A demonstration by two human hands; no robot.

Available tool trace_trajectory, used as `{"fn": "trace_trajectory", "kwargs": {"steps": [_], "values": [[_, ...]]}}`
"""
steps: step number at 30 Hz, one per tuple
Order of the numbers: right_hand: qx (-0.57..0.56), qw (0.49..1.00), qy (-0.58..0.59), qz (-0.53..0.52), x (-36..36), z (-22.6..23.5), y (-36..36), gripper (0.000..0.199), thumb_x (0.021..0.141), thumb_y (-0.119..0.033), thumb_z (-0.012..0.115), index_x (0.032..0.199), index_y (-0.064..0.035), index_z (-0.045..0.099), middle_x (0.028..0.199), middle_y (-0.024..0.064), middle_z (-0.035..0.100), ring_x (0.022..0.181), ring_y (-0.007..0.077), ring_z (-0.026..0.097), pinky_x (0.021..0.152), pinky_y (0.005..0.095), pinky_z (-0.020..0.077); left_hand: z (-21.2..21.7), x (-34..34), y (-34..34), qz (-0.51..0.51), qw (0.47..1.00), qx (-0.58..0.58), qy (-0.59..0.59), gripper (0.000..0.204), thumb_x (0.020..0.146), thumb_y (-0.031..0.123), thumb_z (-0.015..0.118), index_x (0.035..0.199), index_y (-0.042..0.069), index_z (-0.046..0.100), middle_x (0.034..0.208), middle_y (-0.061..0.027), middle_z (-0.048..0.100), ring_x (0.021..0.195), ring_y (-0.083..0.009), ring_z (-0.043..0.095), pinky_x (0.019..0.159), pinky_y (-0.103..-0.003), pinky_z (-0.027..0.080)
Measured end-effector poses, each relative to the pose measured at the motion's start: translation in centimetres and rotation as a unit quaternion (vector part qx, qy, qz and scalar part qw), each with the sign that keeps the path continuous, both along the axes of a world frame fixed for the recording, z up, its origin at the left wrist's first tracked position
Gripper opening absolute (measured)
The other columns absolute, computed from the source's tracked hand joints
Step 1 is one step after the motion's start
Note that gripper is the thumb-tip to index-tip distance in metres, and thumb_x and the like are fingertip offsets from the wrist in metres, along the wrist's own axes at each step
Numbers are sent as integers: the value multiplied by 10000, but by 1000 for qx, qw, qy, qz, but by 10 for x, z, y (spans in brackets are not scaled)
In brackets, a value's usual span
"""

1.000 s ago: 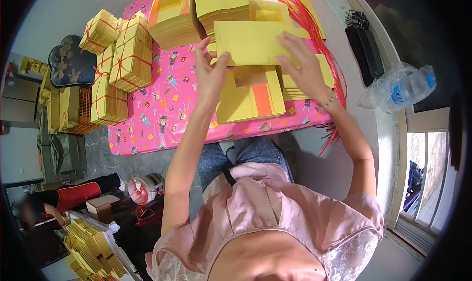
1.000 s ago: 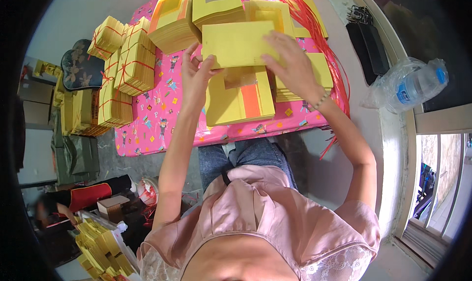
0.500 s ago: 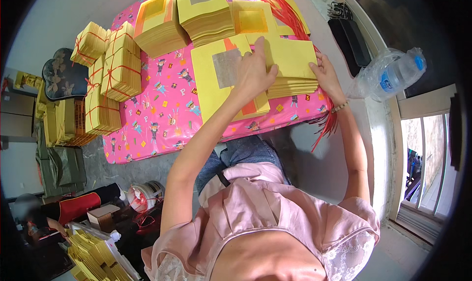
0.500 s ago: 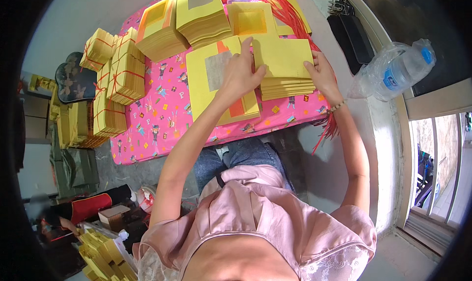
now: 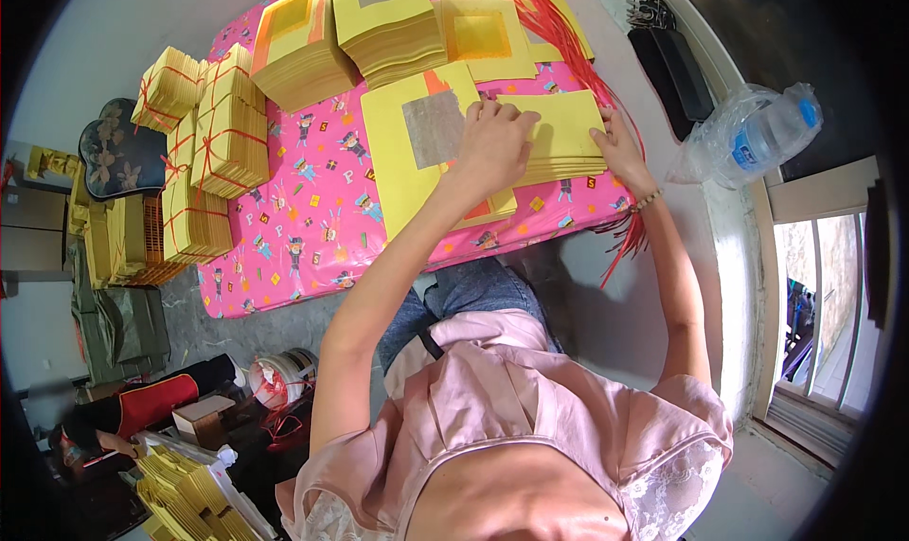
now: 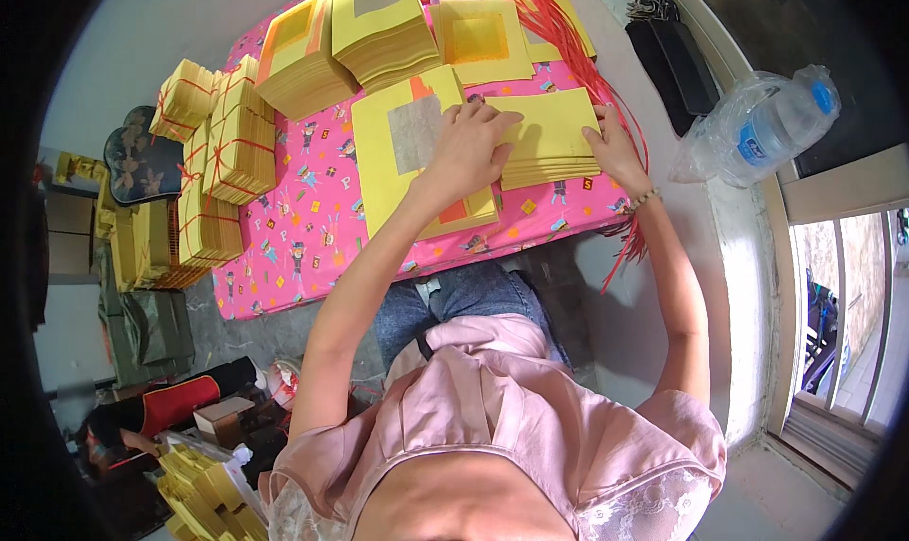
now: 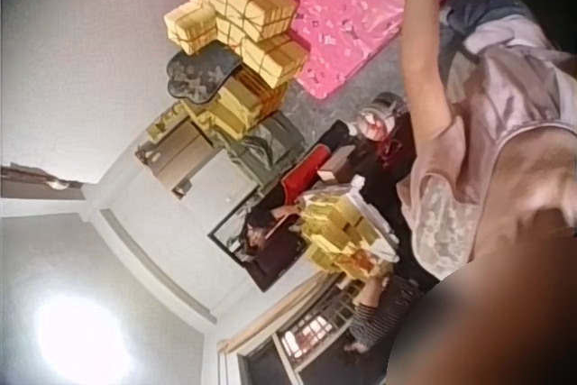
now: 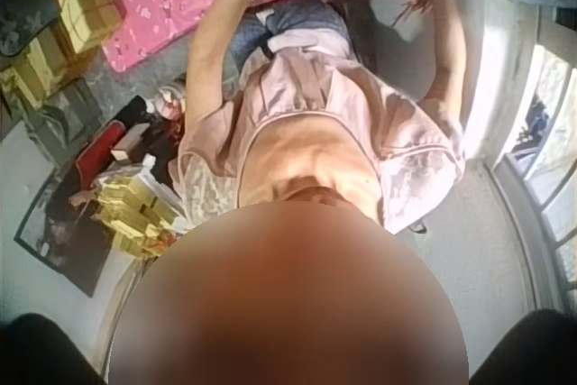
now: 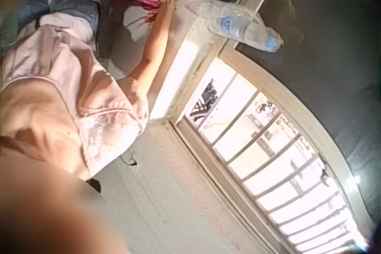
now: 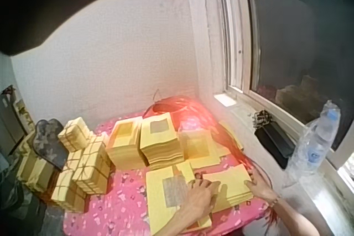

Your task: Folding and tying stacks of yellow joss paper with red ribbons into bundles.

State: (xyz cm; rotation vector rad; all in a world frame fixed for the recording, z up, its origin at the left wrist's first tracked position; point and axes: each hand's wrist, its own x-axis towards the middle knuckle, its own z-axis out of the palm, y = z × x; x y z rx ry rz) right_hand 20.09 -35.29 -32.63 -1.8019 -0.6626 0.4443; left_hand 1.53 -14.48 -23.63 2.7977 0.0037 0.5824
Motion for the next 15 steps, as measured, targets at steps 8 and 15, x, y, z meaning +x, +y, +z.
{"fn": "trace_trajectory", "kwargs": {"steps": [8, 15], "values": [[12, 1000, -18, 14, -2, 0, -3, 372, 990, -60, 519, 1327, 13, 380, 1110, 146, 598, 1015, 174, 598, 876, 309, 469, 14, 4, -21, -64, 974, 7, 215, 468, 836, 193, 691, 1296, 148, 618, 1195, -127, 654, 1169, -294, 565, 1023, -432, 366], [10, 999, -24, 28, -4, 2, -5, 383, 989, -54, 517, 1333, 7, 360, 1114, 142, 592, 1036, 169, 585, 879, 311, 469, 7, 0, -33, -115, 970, 52, 210, 518, 831, 218, 711, 1336, 179, 603, 1233, -110, 637, 1183, -298, 560, 1026, -426, 380]]}}
